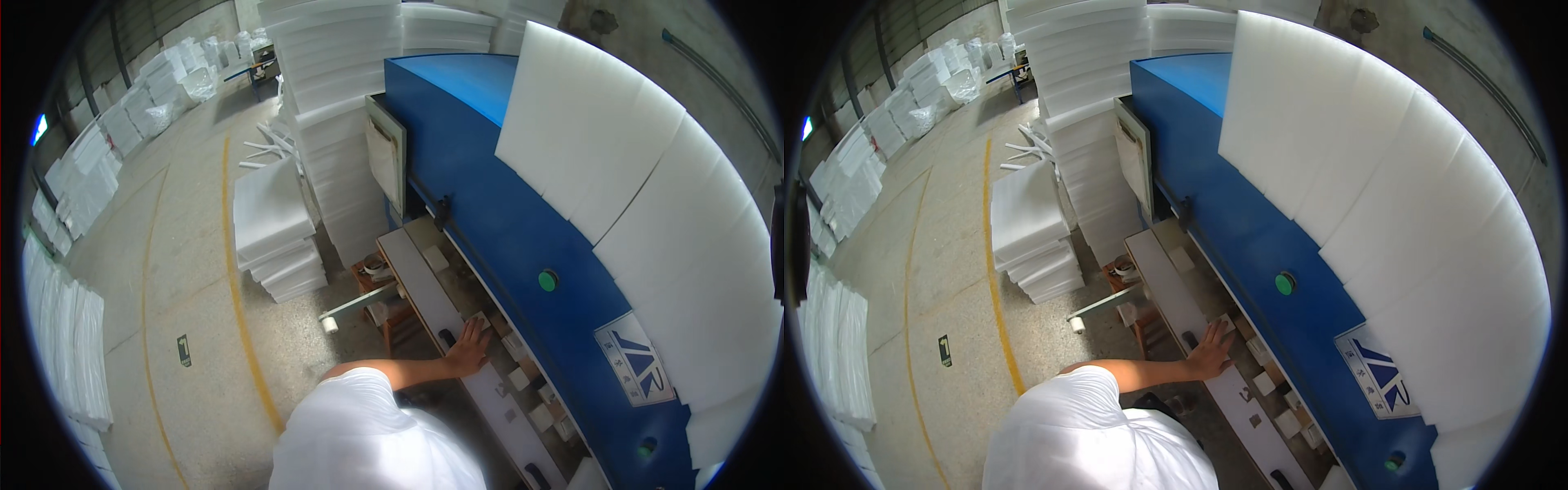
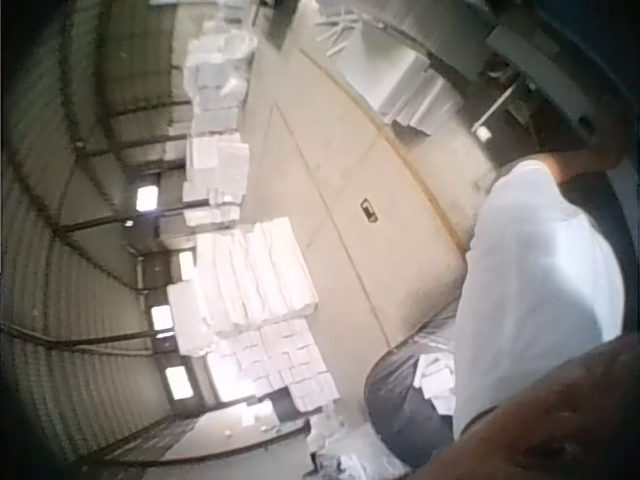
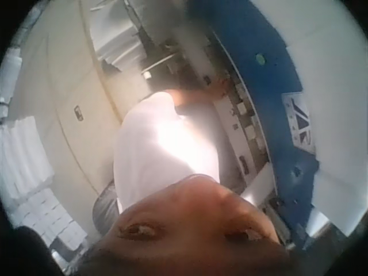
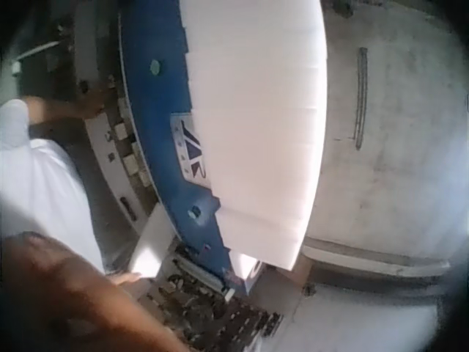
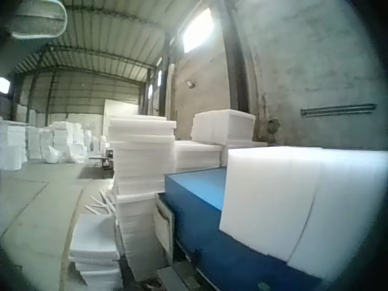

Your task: The person repeatedly picks up white rectangular foam sheets from a stack and places them into a blue industrial machine. The person then retrieves the processed sheets from the machine's output area and places them into a large plastic bag. This cycle of feeding and collecting is performed continuously throughout the video.

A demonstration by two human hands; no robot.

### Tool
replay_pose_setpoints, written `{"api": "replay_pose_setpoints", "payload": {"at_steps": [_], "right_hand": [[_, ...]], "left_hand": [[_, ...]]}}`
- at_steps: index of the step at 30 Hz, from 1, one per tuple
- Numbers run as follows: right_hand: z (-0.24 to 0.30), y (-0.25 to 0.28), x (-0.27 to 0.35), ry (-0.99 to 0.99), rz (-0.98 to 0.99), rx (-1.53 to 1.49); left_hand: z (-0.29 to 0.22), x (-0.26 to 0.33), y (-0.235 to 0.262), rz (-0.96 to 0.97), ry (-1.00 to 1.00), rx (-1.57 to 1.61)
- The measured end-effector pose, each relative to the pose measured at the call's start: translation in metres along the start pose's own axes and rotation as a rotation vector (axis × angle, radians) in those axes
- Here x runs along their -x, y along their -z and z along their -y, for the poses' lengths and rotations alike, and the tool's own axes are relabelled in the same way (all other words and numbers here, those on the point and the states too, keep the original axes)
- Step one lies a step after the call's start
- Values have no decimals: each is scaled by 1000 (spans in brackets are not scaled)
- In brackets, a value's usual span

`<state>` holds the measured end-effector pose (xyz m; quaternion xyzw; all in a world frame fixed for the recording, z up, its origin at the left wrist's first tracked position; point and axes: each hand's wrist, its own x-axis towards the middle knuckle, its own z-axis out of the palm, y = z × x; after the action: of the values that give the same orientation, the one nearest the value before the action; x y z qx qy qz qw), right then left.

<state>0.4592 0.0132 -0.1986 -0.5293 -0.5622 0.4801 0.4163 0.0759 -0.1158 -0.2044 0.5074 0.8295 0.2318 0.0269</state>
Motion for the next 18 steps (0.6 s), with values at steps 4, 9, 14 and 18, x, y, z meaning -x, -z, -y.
{"api": "replay_pose_setpoints", "payload": {"at_steps": [4,9,14,18], "right_hand": [[-4,-12,-15,8,14,8],[-10,-27,-35,17,37,27],[-18,-41,-58,25,57,40],[-26,-52,-75,24,89,35]], "left_hand": [[1,-28,2,49,107,103],[18,-85,-9,26,-80,62],[14,-113,-21,148,-205,219],[11,-113,-40,96,-176,229]]}}
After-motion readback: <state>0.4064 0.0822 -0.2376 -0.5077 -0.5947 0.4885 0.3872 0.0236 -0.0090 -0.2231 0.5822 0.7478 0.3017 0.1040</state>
